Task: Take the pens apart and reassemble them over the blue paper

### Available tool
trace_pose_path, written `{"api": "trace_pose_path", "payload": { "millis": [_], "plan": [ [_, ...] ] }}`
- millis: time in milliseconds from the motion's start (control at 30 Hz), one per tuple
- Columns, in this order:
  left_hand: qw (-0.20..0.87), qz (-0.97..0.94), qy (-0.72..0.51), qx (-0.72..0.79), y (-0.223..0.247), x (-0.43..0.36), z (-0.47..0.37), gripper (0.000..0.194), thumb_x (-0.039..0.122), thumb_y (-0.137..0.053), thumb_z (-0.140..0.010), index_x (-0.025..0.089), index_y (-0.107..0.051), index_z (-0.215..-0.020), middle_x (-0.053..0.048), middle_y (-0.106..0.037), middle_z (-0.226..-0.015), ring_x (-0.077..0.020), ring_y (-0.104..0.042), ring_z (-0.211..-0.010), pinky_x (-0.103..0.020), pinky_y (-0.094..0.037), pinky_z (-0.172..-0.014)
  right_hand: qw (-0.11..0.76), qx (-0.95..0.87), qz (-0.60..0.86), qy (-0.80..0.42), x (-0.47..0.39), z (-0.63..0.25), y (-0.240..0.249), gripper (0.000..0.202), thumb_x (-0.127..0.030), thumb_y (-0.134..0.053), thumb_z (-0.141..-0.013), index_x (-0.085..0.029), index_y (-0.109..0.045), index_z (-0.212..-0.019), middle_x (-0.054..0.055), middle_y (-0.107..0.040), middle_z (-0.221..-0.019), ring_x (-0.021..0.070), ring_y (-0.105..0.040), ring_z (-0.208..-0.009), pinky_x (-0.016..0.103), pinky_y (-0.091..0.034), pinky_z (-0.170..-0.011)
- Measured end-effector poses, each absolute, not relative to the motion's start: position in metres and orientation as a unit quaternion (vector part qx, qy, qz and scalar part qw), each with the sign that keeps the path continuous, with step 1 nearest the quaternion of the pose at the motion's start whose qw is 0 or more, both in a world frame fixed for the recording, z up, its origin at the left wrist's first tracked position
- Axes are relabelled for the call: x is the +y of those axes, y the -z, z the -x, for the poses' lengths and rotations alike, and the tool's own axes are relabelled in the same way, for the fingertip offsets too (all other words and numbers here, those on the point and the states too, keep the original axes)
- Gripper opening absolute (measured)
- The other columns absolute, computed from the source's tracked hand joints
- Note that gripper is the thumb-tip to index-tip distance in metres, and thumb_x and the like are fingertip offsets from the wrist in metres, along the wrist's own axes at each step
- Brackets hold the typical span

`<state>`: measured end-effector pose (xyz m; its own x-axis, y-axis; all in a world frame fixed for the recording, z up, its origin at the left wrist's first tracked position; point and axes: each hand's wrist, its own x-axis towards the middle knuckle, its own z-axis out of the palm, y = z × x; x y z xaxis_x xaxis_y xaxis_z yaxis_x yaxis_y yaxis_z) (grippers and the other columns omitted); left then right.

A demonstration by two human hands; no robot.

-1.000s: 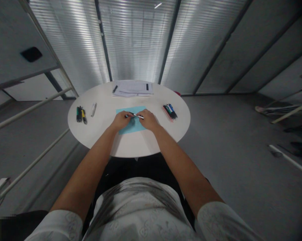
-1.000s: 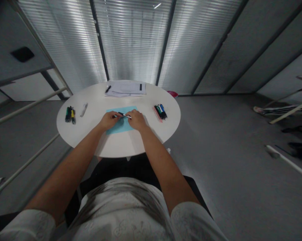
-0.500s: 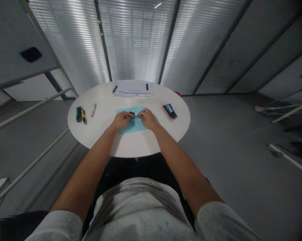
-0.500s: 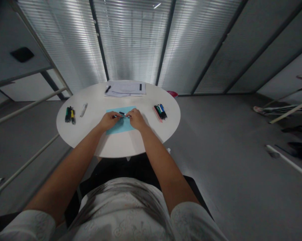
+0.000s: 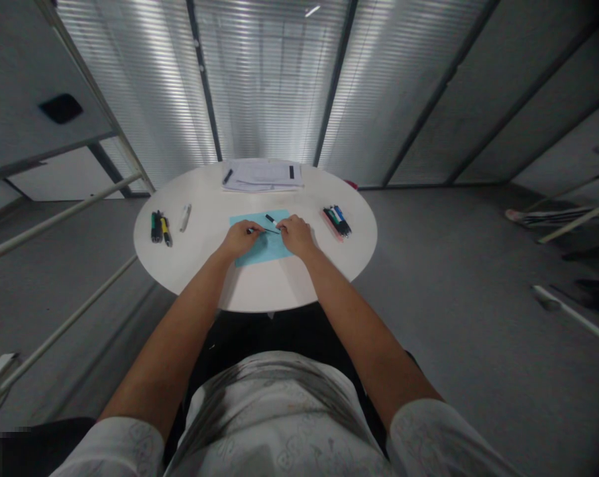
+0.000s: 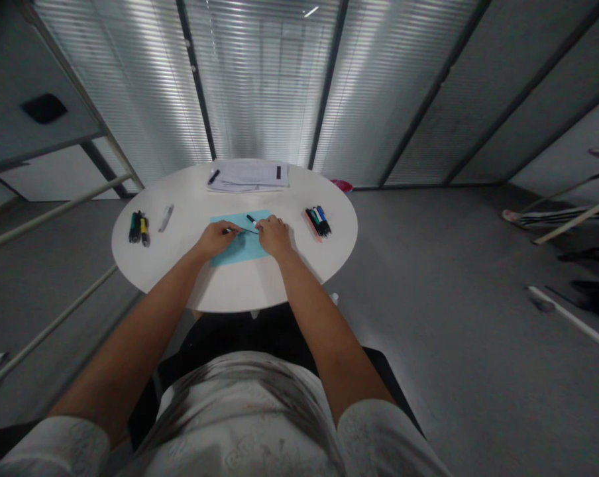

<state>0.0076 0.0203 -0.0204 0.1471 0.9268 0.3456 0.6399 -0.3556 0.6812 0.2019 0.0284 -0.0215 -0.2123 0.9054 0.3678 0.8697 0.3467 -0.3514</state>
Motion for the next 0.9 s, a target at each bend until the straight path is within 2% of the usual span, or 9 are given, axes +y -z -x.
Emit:
{"api": "trace_pose_path", "payload": {
  "millis": [100, 200, 333, 467, 733, 900],
  "plan": [
    [0.250, -0.692, -0.412, 0.538, 0.018, 0.020, -0.007, 0.019, 0.022, -0.061, -0.072, 0.019, -0.075, -0.084, -0.004, -0.068, -0.071, -0.0163, -0.059, -0.067, -0.028, -0.047, -0.068, 0.289, -0.771, 0.564, -0.052, 0.031, -0.202, 0.023, 0.023, -0.019, -0.050, -0.088, -0.026, -0.070, -0.099, 0.007, -0.060, -0.105, 0.0226, -0.055, -0.099, 0.039, -0.041, -0.090],
    [0.357, -0.590, -0.497, 0.527, 0.016, 0.022, -0.004, 0.016, 0.023, -0.064, -0.070, 0.017, -0.073, -0.082, -0.001, -0.059, -0.056, -0.0120, -0.052, -0.052, -0.024, -0.042, -0.054, 0.368, -0.744, 0.546, -0.109, 0.039, -0.205, 0.025, 0.023, -0.019, -0.050, -0.085, -0.024, -0.070, -0.094, 0.005, -0.061, -0.100, 0.0189, -0.056, -0.094, 0.035, -0.042, -0.091],
    [0.494, -0.403, -0.620, 0.459, 0.012, 0.026, 0.007, 0.016, 0.019, -0.067, -0.064, 0.015, -0.069, -0.080, -0.002, -0.060, -0.067, -0.0077, -0.049, -0.047, -0.020, -0.035, -0.043, 0.514, -0.634, 0.526, -0.240, 0.053, -0.209, 0.026, 0.024, -0.024, -0.046, -0.079, -0.019, -0.067, -0.089, 0.001, -0.062, -0.082, 0.0151, -0.056, -0.080, 0.030, -0.045, -0.081],
    [0.570, -0.273, -0.655, 0.414, 0.005, 0.029, 0.016, 0.012, 0.016, -0.063, -0.065, 0.013, -0.063, -0.077, -0.001, -0.056, -0.064, -0.0061, -0.047, -0.045, -0.017, -0.033, -0.040, 0.600, -0.511, 0.501, -0.357, 0.060, -0.214, 0.023, 0.024, -0.031, -0.048, -0.074, -0.017, -0.065, -0.084, -0.001, -0.059, -0.071, 0.0122, -0.054, -0.069, 0.024, -0.043, -0.067],
    [0.648, -0.159, -0.654, 0.356, -0.003, 0.024, 0.026, 0.015, 0.011, -0.051, -0.070, 0.015, -0.058, -0.083, 0.000, -0.055, -0.059, -0.0063, -0.047, -0.045, -0.017, -0.037, -0.041, 0.631, -0.417, 0.509, -0.412, 0.058, -0.217, 0.017, 0.020, -0.025, -0.049, -0.069, -0.016, -0.064, -0.079, -0.003, -0.056, -0.062, 0.0096, -0.052, -0.058, 0.020, -0.035, -0.052],
    [0.658, -0.139, -0.660, 0.334, -0.003, 0.022, 0.030, 0.018, 0.010, -0.049, -0.069, 0.016, -0.056, -0.085, 0.000, -0.055, -0.058, -0.0073, -0.047, -0.045, -0.018, -0.038, -0.041, 0.625, -0.427, 0.511, -0.408, 0.055, -0.216, 0.015, 0.017, -0.024, -0.050, -0.069, -0.016, -0.063, -0.076, -0.004, -0.054, -0.059, 0.0085, -0.049, -0.054, 0.019, -0.034, -0.049]
  ]
}}
